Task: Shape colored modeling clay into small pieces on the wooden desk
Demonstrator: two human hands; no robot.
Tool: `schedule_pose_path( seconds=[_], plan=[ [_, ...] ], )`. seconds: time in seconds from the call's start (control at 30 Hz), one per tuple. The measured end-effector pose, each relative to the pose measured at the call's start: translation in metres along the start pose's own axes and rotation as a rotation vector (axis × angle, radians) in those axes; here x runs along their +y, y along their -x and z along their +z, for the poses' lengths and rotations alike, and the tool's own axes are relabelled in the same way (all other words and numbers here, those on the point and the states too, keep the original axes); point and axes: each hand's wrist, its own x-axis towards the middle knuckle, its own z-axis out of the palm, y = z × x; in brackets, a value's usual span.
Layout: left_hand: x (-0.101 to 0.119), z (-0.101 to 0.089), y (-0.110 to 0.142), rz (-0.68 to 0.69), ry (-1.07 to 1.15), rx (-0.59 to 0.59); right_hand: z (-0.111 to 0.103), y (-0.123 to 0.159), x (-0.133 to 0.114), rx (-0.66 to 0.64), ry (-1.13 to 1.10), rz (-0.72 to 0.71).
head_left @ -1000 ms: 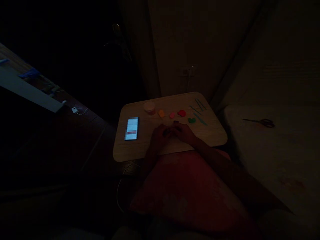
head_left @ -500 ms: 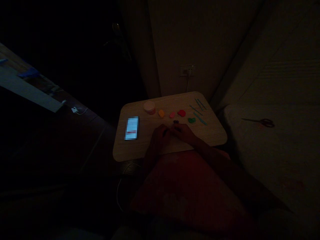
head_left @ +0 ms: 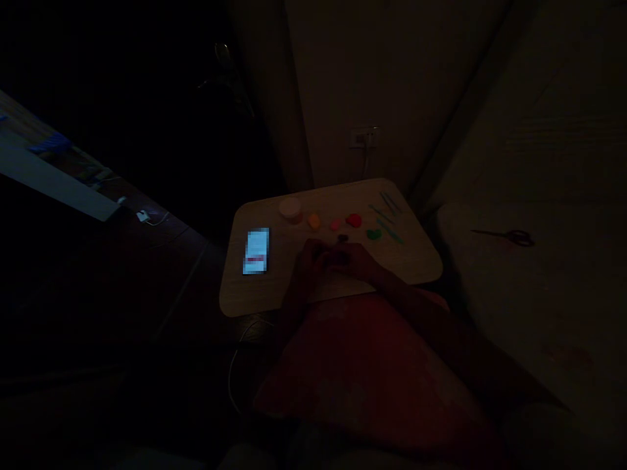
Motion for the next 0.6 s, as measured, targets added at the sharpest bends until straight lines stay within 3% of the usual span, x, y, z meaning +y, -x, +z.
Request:
schedule_pose_path(
  seconds=[0.2,0.37,0.5,0.6],
  plan=[
    [-0.0003,-0.0022,0.0004,-0.026,0.047,-0.029,0.0004,0.0019,-0.0002,0.088,0.028,0.043],
    [0.0006,-0.0036,-0.0007,0.046,-0.007,-0.079,-0.0018,0.0042,-0.0007,0.088,-0.067,0.027],
    [0.0004,-0.0024,-0.0032,0.152,-0.036,-0.015,-0.0021,0.0041,0.0017,0.104,-0.128,-0.03],
    [-0.0023,-0.0023,-0.0048,0.206,-0.099,0.1,-0.0014,0.0023,0.0051,0.112,-0.16,-0.066]
  ],
)
